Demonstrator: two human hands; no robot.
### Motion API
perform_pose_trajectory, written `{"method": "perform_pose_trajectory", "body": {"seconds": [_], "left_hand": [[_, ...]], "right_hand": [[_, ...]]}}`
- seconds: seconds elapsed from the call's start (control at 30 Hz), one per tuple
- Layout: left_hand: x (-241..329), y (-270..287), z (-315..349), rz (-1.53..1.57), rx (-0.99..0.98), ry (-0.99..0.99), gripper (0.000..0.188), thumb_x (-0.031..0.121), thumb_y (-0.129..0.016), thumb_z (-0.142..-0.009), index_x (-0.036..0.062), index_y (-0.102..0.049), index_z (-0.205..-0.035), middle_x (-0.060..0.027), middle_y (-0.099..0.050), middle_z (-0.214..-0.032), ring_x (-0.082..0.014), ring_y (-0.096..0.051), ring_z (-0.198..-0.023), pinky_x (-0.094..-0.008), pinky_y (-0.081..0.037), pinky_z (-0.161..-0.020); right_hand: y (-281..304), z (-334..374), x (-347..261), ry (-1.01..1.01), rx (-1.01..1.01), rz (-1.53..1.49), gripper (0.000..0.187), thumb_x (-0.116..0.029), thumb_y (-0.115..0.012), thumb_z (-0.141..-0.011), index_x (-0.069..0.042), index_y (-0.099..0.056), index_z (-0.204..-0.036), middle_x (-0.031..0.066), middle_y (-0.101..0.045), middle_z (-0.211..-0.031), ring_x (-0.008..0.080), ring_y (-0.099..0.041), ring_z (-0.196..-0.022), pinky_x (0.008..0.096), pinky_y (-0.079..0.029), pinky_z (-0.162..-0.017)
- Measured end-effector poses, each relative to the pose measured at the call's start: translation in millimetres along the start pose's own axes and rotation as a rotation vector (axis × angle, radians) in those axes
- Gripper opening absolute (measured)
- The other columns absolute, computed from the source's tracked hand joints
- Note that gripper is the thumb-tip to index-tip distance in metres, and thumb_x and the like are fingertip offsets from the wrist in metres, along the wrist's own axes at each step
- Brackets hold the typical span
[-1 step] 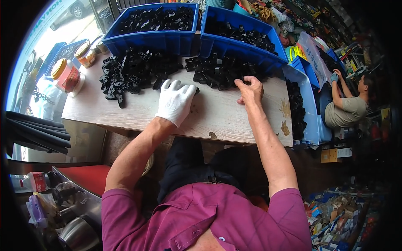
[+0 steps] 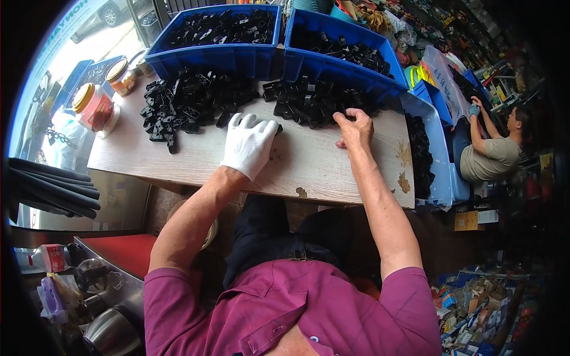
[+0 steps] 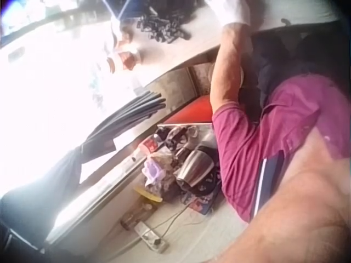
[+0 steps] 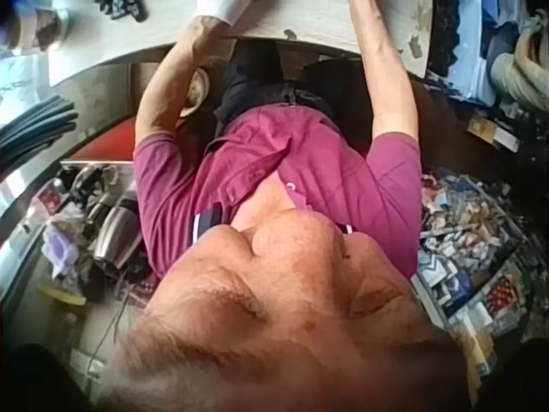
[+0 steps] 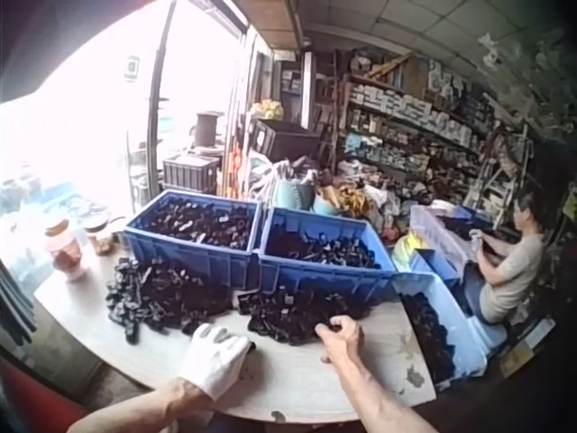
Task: The recorder is sorting through small black plastic hardware components on a workbench, inspecting them and moving them between piles and blue storage bins.
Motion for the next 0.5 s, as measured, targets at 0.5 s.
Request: {"method": "perform_pose_trajectory", "body": {"seconds": [0.5], "left_hand": [[2.5,29.1,5.6,0.520,0.225,0.087,0.034,0.000,-0.072,-0.082,0.0032,-0.069,-0.116,-0.0150,-0.071,-0.107,-0.0358,-0.066,-0.101,-0.0425,-0.053,-0.089]], "right_hand": [[35.8,52.3,5.8,-0.047,-0.390,-0.220,0.037,-0.019,-0.079,-0.088,0.005,-0.065,-0.112,0.0036,-0.057,-0.059,0.0103,-0.046,-0.036,0.0314,-0.051,-0.038]]}}
Point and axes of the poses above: each hand's wrist, its own z-axis away from the middle knuckle, its own y-axis out of the back of the hand, x = y × z, the point moved 7 cm from there along -z, towards the middle knuckle
